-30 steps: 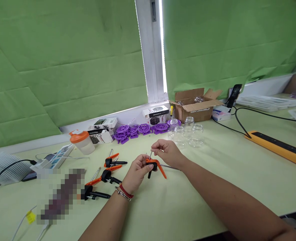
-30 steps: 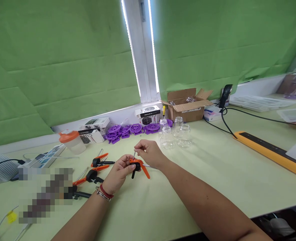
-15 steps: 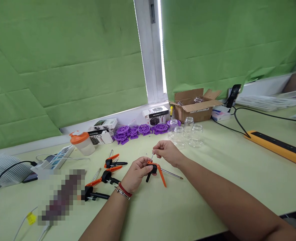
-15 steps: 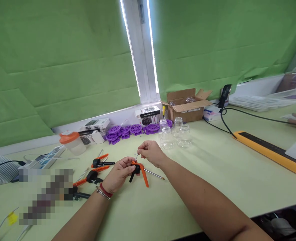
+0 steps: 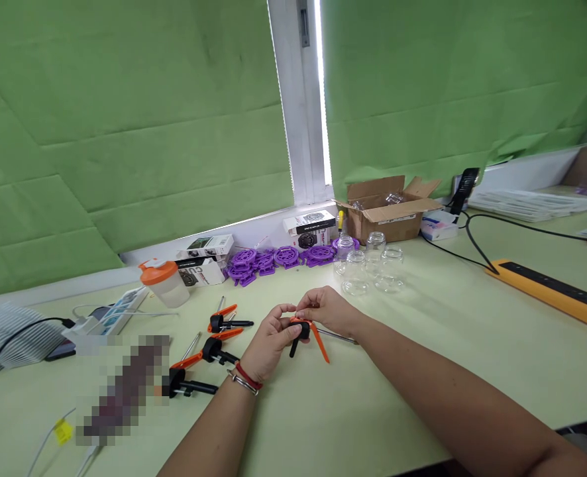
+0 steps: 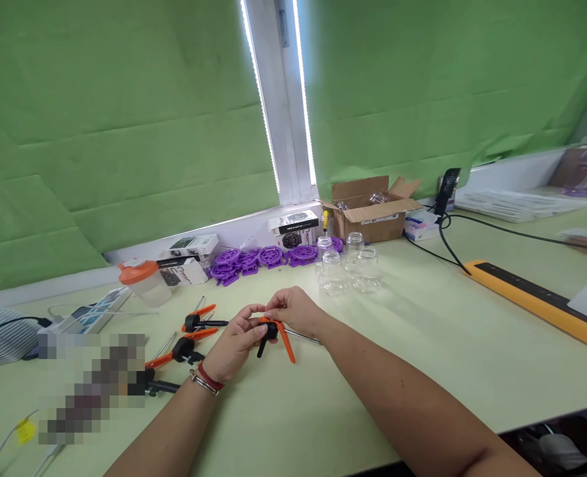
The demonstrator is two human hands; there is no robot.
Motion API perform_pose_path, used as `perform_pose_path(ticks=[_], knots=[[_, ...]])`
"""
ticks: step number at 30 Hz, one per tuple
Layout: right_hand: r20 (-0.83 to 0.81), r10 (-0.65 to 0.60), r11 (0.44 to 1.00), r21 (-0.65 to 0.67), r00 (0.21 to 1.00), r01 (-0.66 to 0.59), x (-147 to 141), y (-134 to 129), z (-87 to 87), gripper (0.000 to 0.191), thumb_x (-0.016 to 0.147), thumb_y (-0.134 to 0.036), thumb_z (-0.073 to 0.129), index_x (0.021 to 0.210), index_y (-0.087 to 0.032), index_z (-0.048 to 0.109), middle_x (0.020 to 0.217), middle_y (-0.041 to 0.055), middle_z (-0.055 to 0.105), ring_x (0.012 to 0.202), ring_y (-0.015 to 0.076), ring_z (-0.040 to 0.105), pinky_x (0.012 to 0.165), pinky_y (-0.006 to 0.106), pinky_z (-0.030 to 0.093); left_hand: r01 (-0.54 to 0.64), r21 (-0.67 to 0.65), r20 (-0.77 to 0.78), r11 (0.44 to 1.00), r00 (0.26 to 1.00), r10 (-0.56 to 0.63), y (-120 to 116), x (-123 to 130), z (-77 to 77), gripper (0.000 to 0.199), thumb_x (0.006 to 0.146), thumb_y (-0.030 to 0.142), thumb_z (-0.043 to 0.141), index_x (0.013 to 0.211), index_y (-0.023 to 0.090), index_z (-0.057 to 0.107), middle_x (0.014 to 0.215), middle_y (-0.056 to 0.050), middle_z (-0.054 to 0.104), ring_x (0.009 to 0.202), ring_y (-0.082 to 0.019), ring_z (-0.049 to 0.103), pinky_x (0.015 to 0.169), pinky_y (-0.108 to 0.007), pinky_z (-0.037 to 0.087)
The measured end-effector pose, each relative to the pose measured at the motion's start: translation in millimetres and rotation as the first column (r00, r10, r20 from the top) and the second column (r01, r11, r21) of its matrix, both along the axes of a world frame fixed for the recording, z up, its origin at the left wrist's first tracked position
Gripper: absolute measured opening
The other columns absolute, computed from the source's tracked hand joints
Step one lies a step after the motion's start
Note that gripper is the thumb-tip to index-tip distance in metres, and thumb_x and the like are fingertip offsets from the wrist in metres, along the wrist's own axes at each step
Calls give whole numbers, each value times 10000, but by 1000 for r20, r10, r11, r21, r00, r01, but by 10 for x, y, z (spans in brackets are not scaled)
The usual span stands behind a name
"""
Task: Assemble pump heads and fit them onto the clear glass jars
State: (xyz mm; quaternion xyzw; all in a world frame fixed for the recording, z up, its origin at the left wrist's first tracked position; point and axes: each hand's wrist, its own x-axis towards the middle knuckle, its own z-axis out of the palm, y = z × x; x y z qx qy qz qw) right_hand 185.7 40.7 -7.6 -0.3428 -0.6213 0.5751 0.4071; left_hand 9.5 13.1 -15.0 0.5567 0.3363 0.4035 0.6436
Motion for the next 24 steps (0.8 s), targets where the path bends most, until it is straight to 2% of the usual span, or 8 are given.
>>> perform_pose_path(ticks=[5, 7, 9, 11, 14, 16, 21, 24], knots=[[175, 127, 968, 192, 976, -160, 38, -40, 88, 287, 846, -403, 521, 785, -187, 699, 740, 17, 697, 676, 164, 649, 680, 315, 522, -44, 3, 9, 999, 999, 44, 14, -18, -3, 447, 734, 339, 696, 1093, 196, 471, 866, -43, 677, 747, -163, 654, 748, -299, 449], [258, 62, 921, 358, 964, -155, 51, -25, 125, 304, 876, -386, 478, 806, -204, 711, 830, 28, 705, 763, 171, 641, 739, 327, 508, -86, -7, 3, 996, 996, 86, 28, -24, -3, 473, 722, 348, 705, 1115, 201, 486, 871, -41, 678, 741, -164, 654, 741, -298, 452], [293, -129, 822, 566, 947, -63, 63, -4, 154, 249, 874, -341, 496, 874, -218, 712, 954, 51, 699, 885, 195, 617, 831, 371, 467, -159, -16, 5, 987, 987, 159, 49, -35, 7, 478, 705, 364, 715, 1103, 195, 512, 884, -43, 678, 723, -159, 656, 724, -290, 455], [255, -345, 671, 740, 903, 47, 73, 6, 174, 197, 856, -286, 532, 939, -230, 701, 1033, 67, 683, 972, 222, 578, 899, 427, 405, -268, -29, 33, 963, 963, 269, 77, -60, 24, 463, 680, 384, 729, 1049, 183, 534, 880, -40, 676, 710, -154, 660, 708, -282, 461], [182, -500, 529, 838, 847, 133, 64, -9, 172, 162, 834, -231, 548, 907, -228, 693, 965, 69, 682, 932, 226, 564, 875, 431, 389, -444, -67, 99, 894, 888, 448, 133, -142, 46, 438, 652, 391, 748, 968, 179, 530, 836, -23, 673, 698, -149, 666, 703, -282, 477], [185, -510, 545, 825, 840, 149, 34, -28, 130, 150, 831, -208, 534, 837, -215, 684, 859, 64, 673, 845, 208, 566, 801, 384, 419, -535, -91, 131, 840, 830, 542, 173, -214, 45, 417, 654, 378, 749, 940, 182, 518, 818, -15, 675, 691, -146, 670, 712, -291, 489], [495, -371, 763, 645, 786, -47, -131, -53, -96, 151, 825, -239, 543, 848, -195, 687, 821, 65, 666, 806, 201, 576, 728, 330, 437, -639, -116, 134, 760, 748, 650, 232, -322, 19, 378, 649, 360, 751, 882, 176, 517, 825, -15, 685, 664, -149, 679, 679, -293, 508], [647, -309, 799, 574, 697, -178, -263, -61, -223, 221, 818, -288, 570, 974, -183, 687, 908, 94, 666, 903, 237, 571, 764, 340, 433, -655, -114, 106, 747, 740, 664, 230, -315, 22, 394, 633, 366, 759, 881, 167, 526, 776, -14, 685, 614, -147, 669, 592, -263, 495]])
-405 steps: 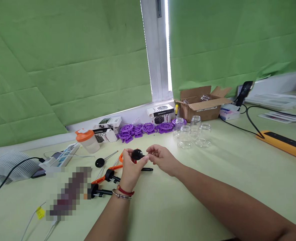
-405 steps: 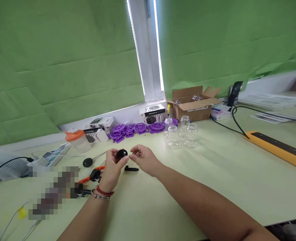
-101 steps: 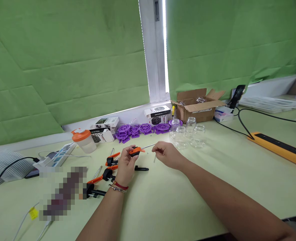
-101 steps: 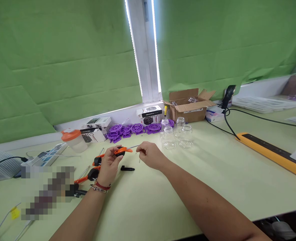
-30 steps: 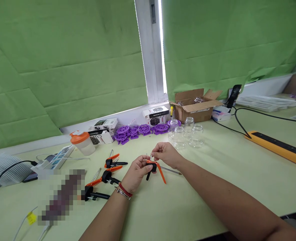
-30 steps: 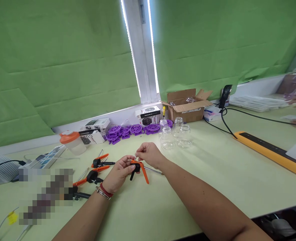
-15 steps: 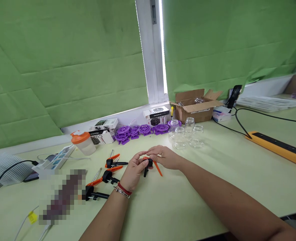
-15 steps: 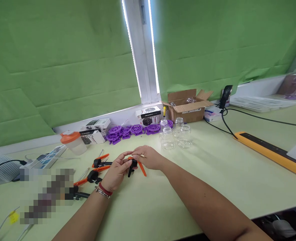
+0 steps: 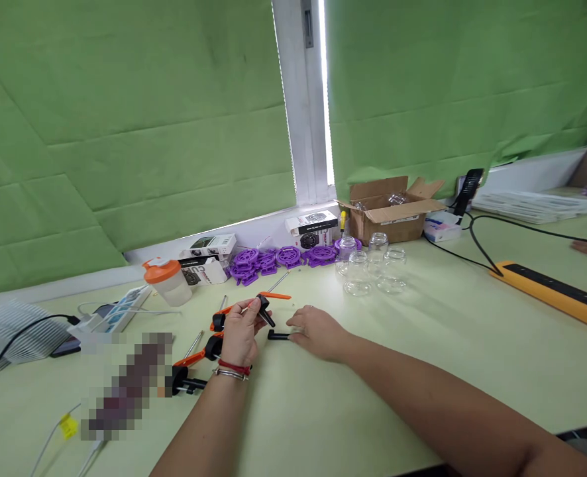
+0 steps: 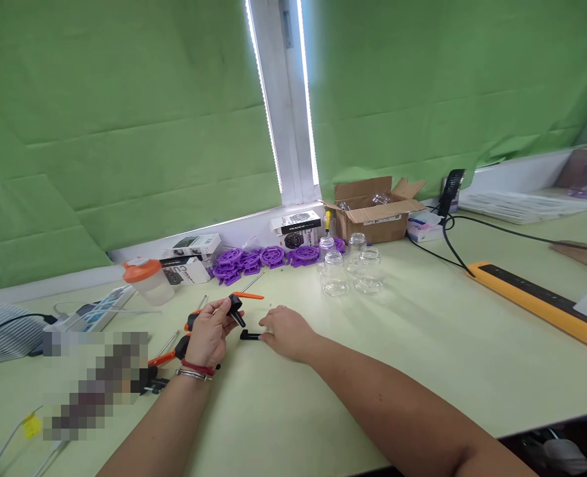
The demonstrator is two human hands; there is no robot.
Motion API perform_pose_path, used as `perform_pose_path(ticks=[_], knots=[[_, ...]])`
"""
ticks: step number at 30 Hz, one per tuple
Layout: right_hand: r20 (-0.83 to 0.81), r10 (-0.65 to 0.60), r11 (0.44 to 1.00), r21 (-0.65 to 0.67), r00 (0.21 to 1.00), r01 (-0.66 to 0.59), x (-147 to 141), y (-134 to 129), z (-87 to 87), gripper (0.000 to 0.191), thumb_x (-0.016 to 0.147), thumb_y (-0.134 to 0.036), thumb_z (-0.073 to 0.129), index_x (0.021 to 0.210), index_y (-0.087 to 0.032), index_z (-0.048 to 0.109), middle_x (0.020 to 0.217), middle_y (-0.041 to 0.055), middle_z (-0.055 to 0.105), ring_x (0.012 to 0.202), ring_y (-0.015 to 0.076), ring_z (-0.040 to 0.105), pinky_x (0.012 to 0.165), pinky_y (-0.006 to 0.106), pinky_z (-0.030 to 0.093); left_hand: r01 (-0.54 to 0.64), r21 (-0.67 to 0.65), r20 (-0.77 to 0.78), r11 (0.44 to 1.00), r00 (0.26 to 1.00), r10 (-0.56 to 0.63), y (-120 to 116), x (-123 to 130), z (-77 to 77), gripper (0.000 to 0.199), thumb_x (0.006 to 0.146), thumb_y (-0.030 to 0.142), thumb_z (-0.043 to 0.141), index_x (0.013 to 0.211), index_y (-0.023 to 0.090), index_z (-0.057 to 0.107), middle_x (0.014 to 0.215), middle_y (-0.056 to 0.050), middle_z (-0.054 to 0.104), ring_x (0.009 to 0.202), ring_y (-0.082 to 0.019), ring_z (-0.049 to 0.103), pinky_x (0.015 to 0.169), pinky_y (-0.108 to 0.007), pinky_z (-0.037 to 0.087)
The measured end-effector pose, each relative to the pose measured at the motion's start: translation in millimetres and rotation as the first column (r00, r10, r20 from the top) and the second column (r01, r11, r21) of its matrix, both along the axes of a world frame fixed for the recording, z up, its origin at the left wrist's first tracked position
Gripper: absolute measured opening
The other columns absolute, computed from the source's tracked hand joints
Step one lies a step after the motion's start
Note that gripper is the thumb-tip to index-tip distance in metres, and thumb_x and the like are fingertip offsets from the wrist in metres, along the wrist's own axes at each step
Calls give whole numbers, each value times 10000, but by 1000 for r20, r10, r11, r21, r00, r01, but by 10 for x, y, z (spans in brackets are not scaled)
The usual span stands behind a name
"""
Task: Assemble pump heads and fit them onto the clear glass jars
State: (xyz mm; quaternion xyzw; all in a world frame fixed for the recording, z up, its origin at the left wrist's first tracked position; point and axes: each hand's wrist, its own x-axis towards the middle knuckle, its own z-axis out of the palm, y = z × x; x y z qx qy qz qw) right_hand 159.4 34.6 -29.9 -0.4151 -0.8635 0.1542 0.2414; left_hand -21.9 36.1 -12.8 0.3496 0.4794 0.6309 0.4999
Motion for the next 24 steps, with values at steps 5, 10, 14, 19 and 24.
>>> perform_pose_path(ticks=[5, 10, 14, 19, 24], knots=[[125, 3, 1000, 19, 992, -5, -143, 3, -86, 241, 810, -323, 601, 980, -183, 698, 961, 104, 642, 961, 255, 554, 768, 330, 422, -4, -36, 23, 999, 1000, 4, -10, 35, 15, 339, 664, 314, 744, 862, 165, 514, 730, -8, 675, 580, -144, 659, 509, -237, 482], [145, -13, 999, -49, 989, 21, -123, 31, -81, 181, 833, -270, 573, 924, -191, 708, 921, 75, 631, 897, 201, 576, 758, 285, 402, -5, -34, 85, 999, 996, 7, -2, 55, 7, 258, 712, 198, 706, 838, 159, 484, 707, -5, 658, 579, -152, 664, 527, -258, 524], [49, -39, 988, -150, 998, 46, -45, 78, -96, 175, 817, -244, 569, 908, -190, 709, 889, 62, 632, 823, 177, 574, 713, 263, 390, -28, -26, 84, 999, 996, 30, 10, 46, -4, 203, 749, 165, 665, 853, 155, 491, 731, -4, 650, 575, -134, 657, 531, -254, 533], [-238, -121, 923, -385, 964, 21, 84, 159, -158, 192, 791, -235, 535, 881, -190, 698, 757, 16, 614, 634, 128, 494, 611, 245, 370, -23, -8, 96, 1000, 995, 23, 29, 24, -32, 198, 762, 182, 659, 863, 159, 490, 772, -16, 644, 649, -148, 674, 563, -262, 550], [-370, -241, 806, -591, 897, -27, 157, 218, -205, 220, 794, -325, 520, 775, -151, 654, 627, -6, 518, 543, 96, 383, 546, 229, 332, -9, 15, 147, 1000, 989, 7, 17, 30, -25, 150, 802, 180, 615, 872, 162, 484, 804, -22, 639, 688, -136, 669, 627, -291, 569]])
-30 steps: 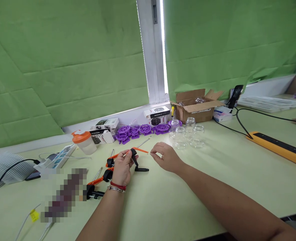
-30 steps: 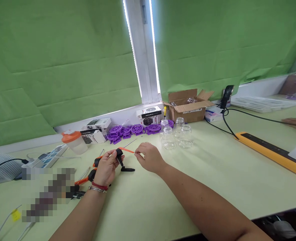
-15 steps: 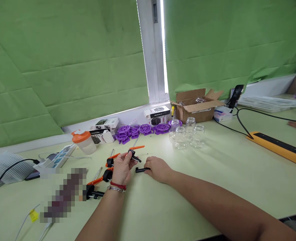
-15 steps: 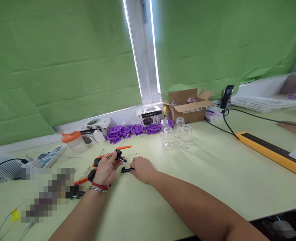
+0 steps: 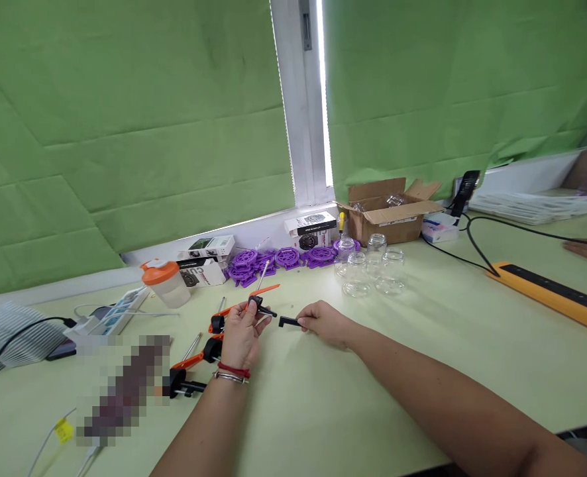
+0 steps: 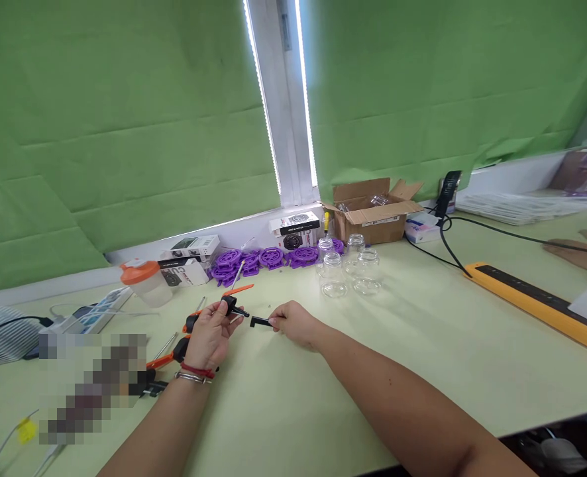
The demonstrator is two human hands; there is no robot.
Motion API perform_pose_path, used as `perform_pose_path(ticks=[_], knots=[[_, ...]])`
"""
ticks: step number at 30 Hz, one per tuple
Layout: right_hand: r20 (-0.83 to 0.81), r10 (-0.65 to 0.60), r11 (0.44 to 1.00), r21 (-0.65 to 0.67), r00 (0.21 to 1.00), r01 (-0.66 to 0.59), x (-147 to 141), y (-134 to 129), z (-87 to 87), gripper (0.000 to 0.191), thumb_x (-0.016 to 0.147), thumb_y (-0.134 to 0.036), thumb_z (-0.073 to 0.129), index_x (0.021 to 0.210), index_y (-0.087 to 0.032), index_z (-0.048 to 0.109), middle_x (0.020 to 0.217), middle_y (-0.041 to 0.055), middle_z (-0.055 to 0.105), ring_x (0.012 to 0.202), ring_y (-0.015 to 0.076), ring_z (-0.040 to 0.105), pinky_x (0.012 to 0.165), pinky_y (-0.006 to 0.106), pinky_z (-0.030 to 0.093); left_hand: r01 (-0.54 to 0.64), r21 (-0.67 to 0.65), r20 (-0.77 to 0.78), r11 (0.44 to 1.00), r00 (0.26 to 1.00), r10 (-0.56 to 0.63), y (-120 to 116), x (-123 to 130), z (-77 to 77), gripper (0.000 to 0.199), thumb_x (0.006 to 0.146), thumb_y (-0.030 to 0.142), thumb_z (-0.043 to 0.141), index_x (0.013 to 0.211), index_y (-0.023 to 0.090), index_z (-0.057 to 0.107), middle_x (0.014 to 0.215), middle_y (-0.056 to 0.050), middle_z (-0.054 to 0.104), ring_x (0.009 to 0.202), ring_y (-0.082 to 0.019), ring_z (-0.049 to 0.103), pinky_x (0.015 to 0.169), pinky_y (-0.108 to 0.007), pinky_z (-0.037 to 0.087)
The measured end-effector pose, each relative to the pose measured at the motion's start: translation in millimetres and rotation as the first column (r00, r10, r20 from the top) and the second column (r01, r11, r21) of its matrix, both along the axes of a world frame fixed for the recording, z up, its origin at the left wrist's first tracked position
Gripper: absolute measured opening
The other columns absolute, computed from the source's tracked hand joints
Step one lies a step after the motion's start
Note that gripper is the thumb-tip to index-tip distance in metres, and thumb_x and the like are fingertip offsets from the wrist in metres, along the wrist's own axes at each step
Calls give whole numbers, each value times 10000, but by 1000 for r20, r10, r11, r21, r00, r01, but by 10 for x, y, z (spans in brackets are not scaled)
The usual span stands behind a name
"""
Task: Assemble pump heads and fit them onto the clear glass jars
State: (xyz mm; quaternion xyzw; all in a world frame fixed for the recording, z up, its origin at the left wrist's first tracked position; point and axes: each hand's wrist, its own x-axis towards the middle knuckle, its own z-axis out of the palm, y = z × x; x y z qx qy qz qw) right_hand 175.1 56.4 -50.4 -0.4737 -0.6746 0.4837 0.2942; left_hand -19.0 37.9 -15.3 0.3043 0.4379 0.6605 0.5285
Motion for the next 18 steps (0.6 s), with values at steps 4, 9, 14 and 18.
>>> perform_pose_path(ticks=[4, 9, 14, 18], knots=[[-102, -47, 994, -99, 994, 36, -30, 22, -48, 274, 798, -397, 515, 732, -151, 616, 603, -16, 483, 514, 83, 344, 534, 220, 321, 38, 16, 37, 999, 999, -38, -29, 31, 34, 155, 804, 192, 620, 872, 164, 483, 817, -20, 634, 724, -137, 669, 674, -307, 574], [-142, -77, 991, -121, 987, 59, -80, 32, -107, 281, 803, -403, 505, 759, -149, 618, 605, -18, 474, 497, 79, 325, 504, 218, 282, 72, 19, 71, 997, 995, -73, -54, 71, 44, 155, 803, 181, 622, 868, 167, 483, 838, -23, 629, 740, -137, 667, 701, -312, 572], [-146, -88, 990, -120, 985, 71, -63, 33, -99, 277, 807, -403, 499, 777, -153, 614, 621, -17, 477, 505, 81, 318, 494, 216, 268, 116, 14, 32, 993, 993, -116, -58, 64, 28, 237, 769, 211, 662, 962, 183, 527, 917, -32, 630, 778, -141, 657, 689, -314, 571], [-134, -96, 991, -106, 986, 82, -41, 17, -29, 268, 823, -374, 473, 792, -153, 621, 622, -22, 457, 514, 84, 324, 499, 219, 271, 140, -25, -69, 990, 988, -141, -68, 58, 33, 332, 717, 264, 712, 1010, 180, 581, 934, -32, 625, 756, -129, 646, 665, -280, 560]])
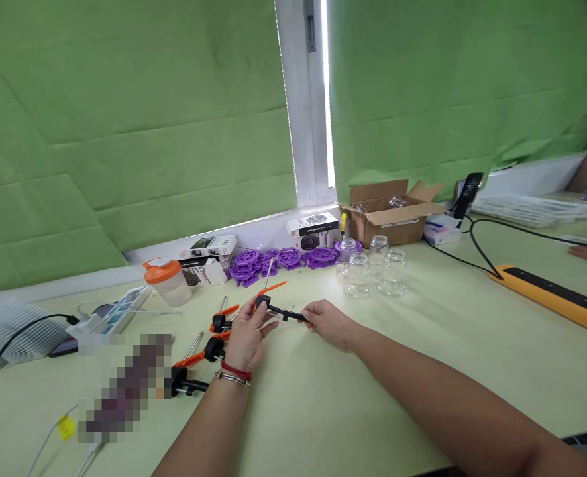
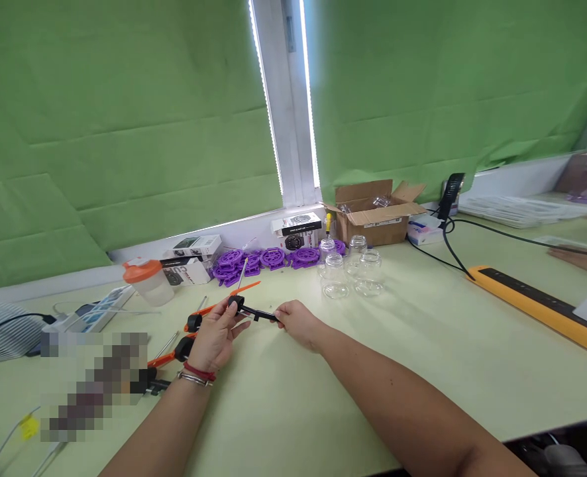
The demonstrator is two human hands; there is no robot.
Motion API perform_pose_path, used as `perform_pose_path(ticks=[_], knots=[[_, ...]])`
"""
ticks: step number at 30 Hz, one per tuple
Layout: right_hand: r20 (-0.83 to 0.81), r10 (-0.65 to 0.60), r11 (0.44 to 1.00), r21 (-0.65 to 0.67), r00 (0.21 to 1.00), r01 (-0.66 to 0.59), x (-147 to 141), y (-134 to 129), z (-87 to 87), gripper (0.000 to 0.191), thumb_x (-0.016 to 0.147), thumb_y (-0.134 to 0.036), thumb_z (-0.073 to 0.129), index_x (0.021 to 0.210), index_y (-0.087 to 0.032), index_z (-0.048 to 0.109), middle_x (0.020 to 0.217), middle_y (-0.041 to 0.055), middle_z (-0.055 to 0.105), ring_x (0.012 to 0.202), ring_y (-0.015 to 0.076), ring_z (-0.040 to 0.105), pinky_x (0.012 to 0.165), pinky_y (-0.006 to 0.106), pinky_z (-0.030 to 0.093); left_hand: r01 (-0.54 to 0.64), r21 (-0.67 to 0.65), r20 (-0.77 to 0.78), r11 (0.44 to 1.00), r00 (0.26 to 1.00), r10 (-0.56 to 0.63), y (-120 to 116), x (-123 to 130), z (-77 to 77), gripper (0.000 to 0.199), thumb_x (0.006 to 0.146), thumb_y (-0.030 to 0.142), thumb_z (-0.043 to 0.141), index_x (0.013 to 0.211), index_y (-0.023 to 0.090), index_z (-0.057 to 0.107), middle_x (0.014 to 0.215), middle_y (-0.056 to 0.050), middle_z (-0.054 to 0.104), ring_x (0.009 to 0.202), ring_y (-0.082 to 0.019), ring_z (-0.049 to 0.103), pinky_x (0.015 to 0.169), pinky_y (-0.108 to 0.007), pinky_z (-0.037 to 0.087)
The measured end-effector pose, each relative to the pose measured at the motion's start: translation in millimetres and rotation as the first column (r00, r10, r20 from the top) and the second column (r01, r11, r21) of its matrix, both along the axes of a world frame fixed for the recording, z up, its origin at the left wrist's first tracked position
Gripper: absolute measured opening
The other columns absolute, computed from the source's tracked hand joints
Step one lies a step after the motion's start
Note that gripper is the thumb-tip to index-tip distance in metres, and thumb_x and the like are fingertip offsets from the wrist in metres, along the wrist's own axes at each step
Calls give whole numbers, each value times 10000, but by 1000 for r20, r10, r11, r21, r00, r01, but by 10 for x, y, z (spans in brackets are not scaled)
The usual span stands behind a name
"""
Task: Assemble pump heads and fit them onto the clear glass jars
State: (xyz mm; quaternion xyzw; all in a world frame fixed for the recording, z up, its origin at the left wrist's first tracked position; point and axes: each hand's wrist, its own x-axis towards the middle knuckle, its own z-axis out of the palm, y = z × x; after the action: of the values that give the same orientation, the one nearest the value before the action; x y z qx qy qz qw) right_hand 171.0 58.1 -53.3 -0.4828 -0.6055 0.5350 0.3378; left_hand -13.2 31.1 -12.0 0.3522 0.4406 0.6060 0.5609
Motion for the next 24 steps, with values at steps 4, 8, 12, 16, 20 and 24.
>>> perform_pose_path(ticks=[4, 8, 12, 16, 20, 24], knots=[[63, -15, 999, 37, 998, 13, 5, -26, 60, 267, 836, -366, 443, 739, -160, 581, 587, -35, 413, 504, 88, 307, 493, 229, 265, 5, 11, -11, 1000, 1000, -5, -6, 2, 10, 376, 682, 269, 737, 1021, 177, 604, 876, -17, 631, 722, -121, 646, 673, -267, 548], [126, -13, 994, 111, 992, -1, 6, -33, 63, 283, 846, -385, 421, 666, -180, 495, 543, -56, 328, 487, 88, 266, 479, 231, 235, 10, -13, 0, 1000, 1000, -10, 14, -30, -16, 357, 673, 264, 744, 994, 168, 622, 822, -13, 650, 696, -122, 653, 691, -268, 543], [110, 43, 988, 145, 993, -59, 2, -37, 61, 309, 858, -427, 395, 674, -190, 467, 554, -60, 309, 494, 90, 258, 479, 229, 231, -7, -28, 40, 1000, 999, 8, 33, -63, -48, 306, 681, 223, 737, 960, 152, 636, 796, -21, 666, 660, -112, 651, 721, -280, 546], [101, 67, 971, 220, 993, -88, -4, -51, 97, 297, 844, -423, 415, 667, -189, 465, 573, -57, 289, 524, 94, 251, 497, 232, 231, -27, -44, 44, 999, 999, 29, 34, -56, -47, 254, 703, 183, 716, 943, 141, 642, 795, -32, 670, 647, -110, 652, 719, -281, 554], [134, 65, 954, 281, 989, -101, -5, -55, 122, 292, 825, -421, 438, 664, -187, 501, 573, -53, 272, 532, 98, 240, 502, 241, 220, -38, -47, 41, 998, 998, 40, 30, -34, -40, 212, 724, 153, 696, 928, 132, 643, 794, -40, 667, 639, -112, 653, 699, -272, 563], [168, 62, 951, 290, 984, -110, -16, -49, 102, 298, 819, -417, 448, 628, -188, 470, 554, -55, 272, 516, 96, 237, 498, 246, 220, -54, -61, 43, 997, 997, 56, 24, -4, -47, 185, 747, 132, 668, 928, 122, 638, 787, -43, 662, 613, -111, 651, 672, -272, 570]])
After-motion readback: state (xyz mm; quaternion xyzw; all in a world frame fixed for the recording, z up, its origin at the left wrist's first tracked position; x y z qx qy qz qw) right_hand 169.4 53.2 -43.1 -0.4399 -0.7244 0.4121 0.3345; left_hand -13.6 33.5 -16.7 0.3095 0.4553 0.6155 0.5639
